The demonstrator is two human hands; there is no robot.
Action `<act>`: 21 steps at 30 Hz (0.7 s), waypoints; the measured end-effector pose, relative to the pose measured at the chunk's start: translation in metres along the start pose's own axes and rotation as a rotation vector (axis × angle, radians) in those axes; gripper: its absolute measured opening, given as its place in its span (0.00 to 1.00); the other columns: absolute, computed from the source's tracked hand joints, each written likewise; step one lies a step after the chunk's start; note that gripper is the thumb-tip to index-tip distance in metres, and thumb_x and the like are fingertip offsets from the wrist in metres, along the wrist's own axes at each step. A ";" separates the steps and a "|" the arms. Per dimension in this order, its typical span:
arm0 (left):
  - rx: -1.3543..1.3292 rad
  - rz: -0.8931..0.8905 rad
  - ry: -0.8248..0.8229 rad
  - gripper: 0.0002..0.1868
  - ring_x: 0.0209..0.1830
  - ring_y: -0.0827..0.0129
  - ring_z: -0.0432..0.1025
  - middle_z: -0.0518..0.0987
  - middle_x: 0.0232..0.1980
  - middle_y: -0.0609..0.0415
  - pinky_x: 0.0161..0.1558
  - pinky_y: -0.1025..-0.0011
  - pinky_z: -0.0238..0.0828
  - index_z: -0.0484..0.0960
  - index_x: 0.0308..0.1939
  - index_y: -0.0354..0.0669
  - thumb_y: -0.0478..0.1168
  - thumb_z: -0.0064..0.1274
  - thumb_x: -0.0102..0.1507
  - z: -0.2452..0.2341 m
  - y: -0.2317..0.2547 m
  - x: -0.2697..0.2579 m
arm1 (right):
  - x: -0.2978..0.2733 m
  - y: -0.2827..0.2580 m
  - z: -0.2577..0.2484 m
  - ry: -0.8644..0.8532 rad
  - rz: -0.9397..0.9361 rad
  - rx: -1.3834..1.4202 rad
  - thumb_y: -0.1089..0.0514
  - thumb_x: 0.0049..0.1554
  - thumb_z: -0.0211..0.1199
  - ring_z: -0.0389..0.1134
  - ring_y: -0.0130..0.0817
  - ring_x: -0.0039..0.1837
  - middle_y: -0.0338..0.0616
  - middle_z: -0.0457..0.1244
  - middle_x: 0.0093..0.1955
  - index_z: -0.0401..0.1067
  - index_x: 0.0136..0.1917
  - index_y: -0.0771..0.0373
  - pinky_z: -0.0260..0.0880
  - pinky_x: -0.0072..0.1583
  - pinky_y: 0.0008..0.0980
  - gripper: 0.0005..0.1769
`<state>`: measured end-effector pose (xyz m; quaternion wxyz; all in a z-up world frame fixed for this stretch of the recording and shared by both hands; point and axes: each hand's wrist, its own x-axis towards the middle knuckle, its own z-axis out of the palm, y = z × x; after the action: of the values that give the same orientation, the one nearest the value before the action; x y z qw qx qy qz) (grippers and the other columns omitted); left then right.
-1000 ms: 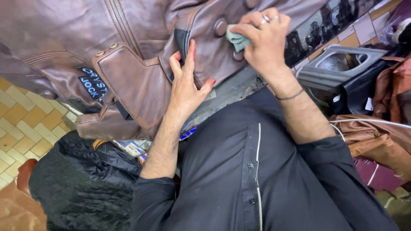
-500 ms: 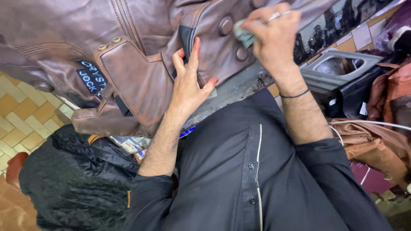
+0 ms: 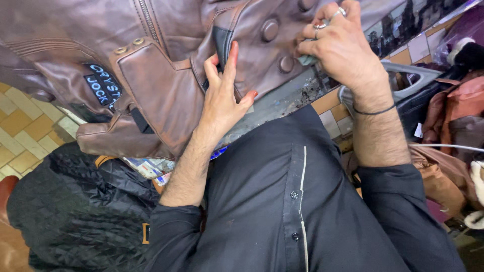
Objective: The person wipes the surface of a brown leather jacket with a small cloth, moving across the front panels, sleeves, and collar. The jacket is laid on a glass table and is turned over once during the process.
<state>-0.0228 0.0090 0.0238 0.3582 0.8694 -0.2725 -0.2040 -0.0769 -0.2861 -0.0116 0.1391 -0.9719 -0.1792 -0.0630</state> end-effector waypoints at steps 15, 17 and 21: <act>0.006 -0.024 -0.025 0.62 0.67 0.42 0.65 0.52 0.72 0.34 0.68 0.57 0.68 0.43 0.84 0.59 0.37 0.73 0.57 0.000 0.000 0.001 | 0.005 -0.065 -0.003 0.062 0.181 0.171 0.62 0.53 0.66 0.61 0.41 0.58 0.38 0.64 0.56 0.79 0.62 0.53 0.57 0.59 0.44 0.23; 0.001 -0.019 -0.024 0.62 0.68 0.43 0.65 0.52 0.72 0.34 0.68 0.58 0.68 0.43 0.84 0.58 0.37 0.73 0.57 -0.002 0.000 0.001 | -0.004 -0.078 0.003 0.041 0.160 0.238 0.61 0.51 0.68 0.62 0.42 0.57 0.41 0.64 0.56 0.78 0.63 0.55 0.58 0.57 0.44 0.25; -0.012 -0.006 -0.017 0.61 0.69 0.42 0.63 0.52 0.72 0.34 0.69 0.58 0.66 0.44 0.84 0.57 0.36 0.73 0.58 -0.001 0.001 0.001 | -0.041 -0.061 0.008 0.087 0.309 0.321 0.63 0.51 0.67 0.65 0.44 0.56 0.41 0.65 0.55 0.76 0.61 0.57 0.61 0.55 0.44 0.23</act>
<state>-0.0215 0.0080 0.0253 0.3604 0.8663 -0.2716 -0.2140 -0.1368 -0.2429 -0.0117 0.3076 -0.9496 -0.0298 -0.0533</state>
